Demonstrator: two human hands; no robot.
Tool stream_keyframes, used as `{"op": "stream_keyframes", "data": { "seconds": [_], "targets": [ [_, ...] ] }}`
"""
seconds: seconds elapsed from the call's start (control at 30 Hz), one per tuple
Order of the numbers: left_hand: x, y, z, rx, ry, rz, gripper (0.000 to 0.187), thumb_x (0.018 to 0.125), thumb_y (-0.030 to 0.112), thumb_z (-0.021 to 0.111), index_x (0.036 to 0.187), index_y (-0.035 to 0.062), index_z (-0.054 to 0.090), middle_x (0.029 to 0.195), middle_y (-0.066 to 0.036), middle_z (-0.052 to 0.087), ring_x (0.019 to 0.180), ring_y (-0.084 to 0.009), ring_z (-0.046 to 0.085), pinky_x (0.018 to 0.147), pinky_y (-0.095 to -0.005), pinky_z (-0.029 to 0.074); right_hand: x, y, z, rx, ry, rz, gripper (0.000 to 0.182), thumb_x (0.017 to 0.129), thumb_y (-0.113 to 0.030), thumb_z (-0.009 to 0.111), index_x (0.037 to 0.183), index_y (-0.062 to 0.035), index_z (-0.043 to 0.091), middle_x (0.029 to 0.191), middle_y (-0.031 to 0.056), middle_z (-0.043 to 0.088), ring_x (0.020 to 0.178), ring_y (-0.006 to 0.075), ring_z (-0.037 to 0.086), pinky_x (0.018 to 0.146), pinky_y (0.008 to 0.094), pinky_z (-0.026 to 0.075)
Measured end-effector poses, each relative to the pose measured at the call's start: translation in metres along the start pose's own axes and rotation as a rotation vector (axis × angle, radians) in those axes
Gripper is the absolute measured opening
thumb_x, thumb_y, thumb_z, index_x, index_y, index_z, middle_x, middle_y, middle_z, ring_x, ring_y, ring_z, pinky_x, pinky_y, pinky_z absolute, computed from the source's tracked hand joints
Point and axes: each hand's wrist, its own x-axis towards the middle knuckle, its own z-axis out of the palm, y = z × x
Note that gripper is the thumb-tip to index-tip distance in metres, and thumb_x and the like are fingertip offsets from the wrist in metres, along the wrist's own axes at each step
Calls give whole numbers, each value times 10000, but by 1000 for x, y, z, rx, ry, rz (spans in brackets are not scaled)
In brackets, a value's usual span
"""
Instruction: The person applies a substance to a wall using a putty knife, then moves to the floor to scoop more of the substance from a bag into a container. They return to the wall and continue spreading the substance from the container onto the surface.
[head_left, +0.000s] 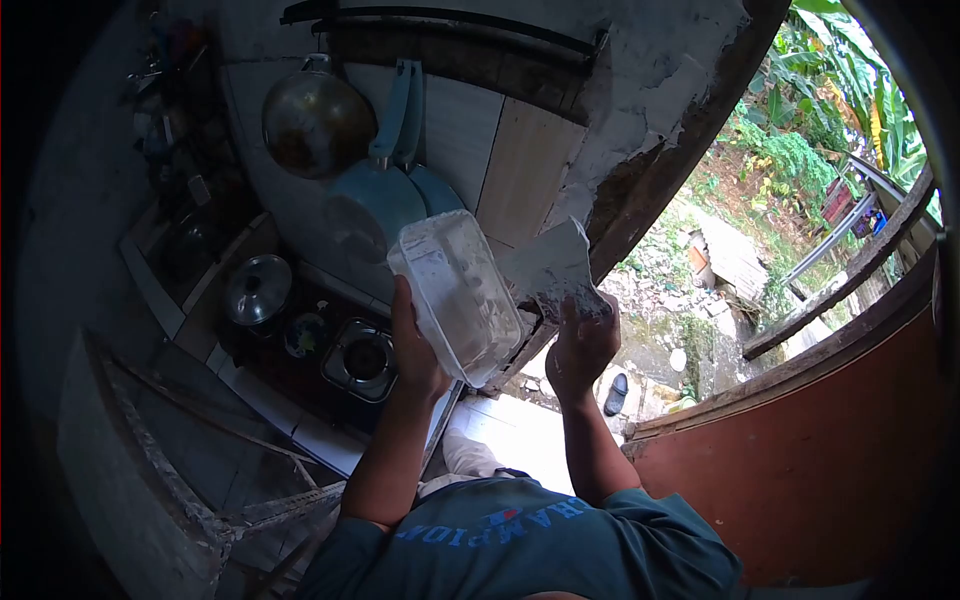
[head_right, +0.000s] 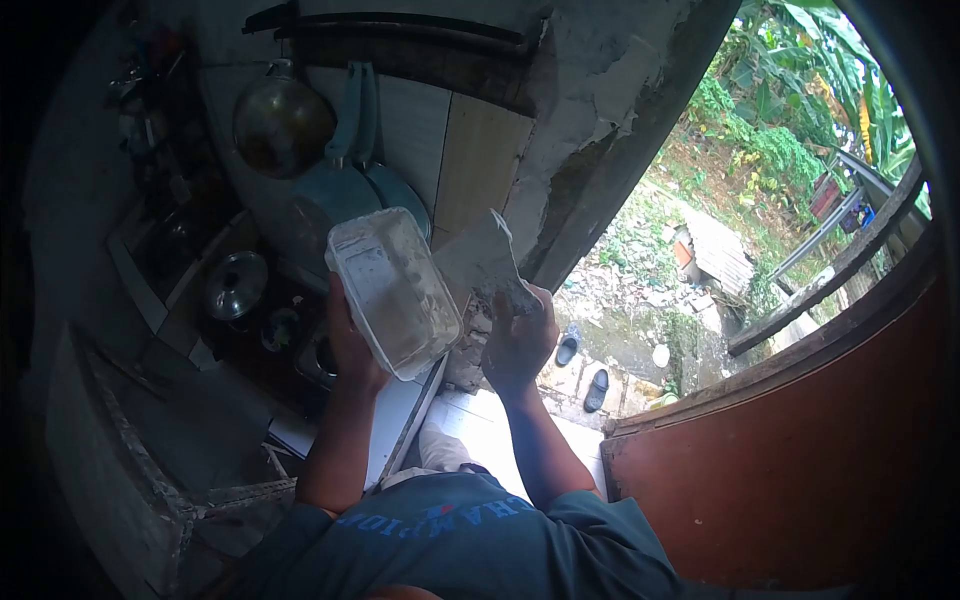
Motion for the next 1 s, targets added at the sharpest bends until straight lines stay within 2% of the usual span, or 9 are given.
{"op": "stream_keyframes", "data": {
  "seconds": [0.1,0.17,0.3,0.4,0.43,0.5,0.63,0.73,1.0],
  "targets": [
    [-2,0,1,-1,-14,10,642,1016,554,269,1466,98,307,1339,-139,487,1215,-279,527,1022,-455,438,-4,2,-2,19,-19,101,147,881,-88,683,970,-6,599,836,59,638,757,129,574,709,276,453],
    [-4,0,4,-25,9,3,653,1013,561,277,1466,92,305,1340,-139,487,1215,-278,528,1020,-448,442,-7,5,-1,12,-64,-27,218,898,-83,665,1086,11,607,881,118,707,768,147,666,679,265,499],
    [-4,2,6,-28,-7,27,707,994,594,315,1468,71,294,1356,-144,475,1224,-269,521,1018,-428,445,-15,6,-1,-64,-183,-69,218,872,-23,660,1082,33,649,940,151,713,828,181,685,744,292,514],
    [2,4,0,14,-14,23,729,986,598,344,1472,58,280,1374,-145,461,1238,-267,509,1020,-420,443,-15,10,-6,-78,-412,-200,294,884,5,618,1175,34,628,993,234,697,891,292,719,741,322,544],
    [3,4,1,15,-16,23,729,986,598,344,1472,58,280,1374,-145,461,1238,-267,509,1020,-420,443,-15,12,-9,-78,-410,-201,294,884,5,618,1175,34,628,993,234,697,891,292,719,741,322,544],
    [4,1,6,4,-31,25,721,991,582,357,1475,54,271,1387,-143,450,1251,-268,497,1036,-414,427,-15,16,-15,-178,-568,-108,361,885,24,589,1246,28,586,1042,257,679,914,334,708,760,349,550],
    [14,-16,8,141,-2,81,722,993,577,358,1479,51,264,1400,-145,442,1259,-270,489,1049,-410,411,-13,24,-22,-251,-609,-187,432,876,46,564,1307,15,541,1089,267,660,927,371,693,771,381,554],
    [16,-19,11,162,-44,70,729,993,573,364,1485,47,250,1424,-152,420,1280,-273,472,1060,-409,396,-11,27,-29,-359,-703,-106,508,858,62,544,1356,-32,509,1084,264,652,901,411,676,752,415,560],
    [13,-15,26,105,-84,-9,743,990,583,355,1503,63,219,1477,-150,359,1350,-292,396,1102,-432,346,-23,49,-29,-520,-622,-109,526,826,47,544,1346,-29,516,1020,260,661,810,403,682,699,439,558]
  ]
}}
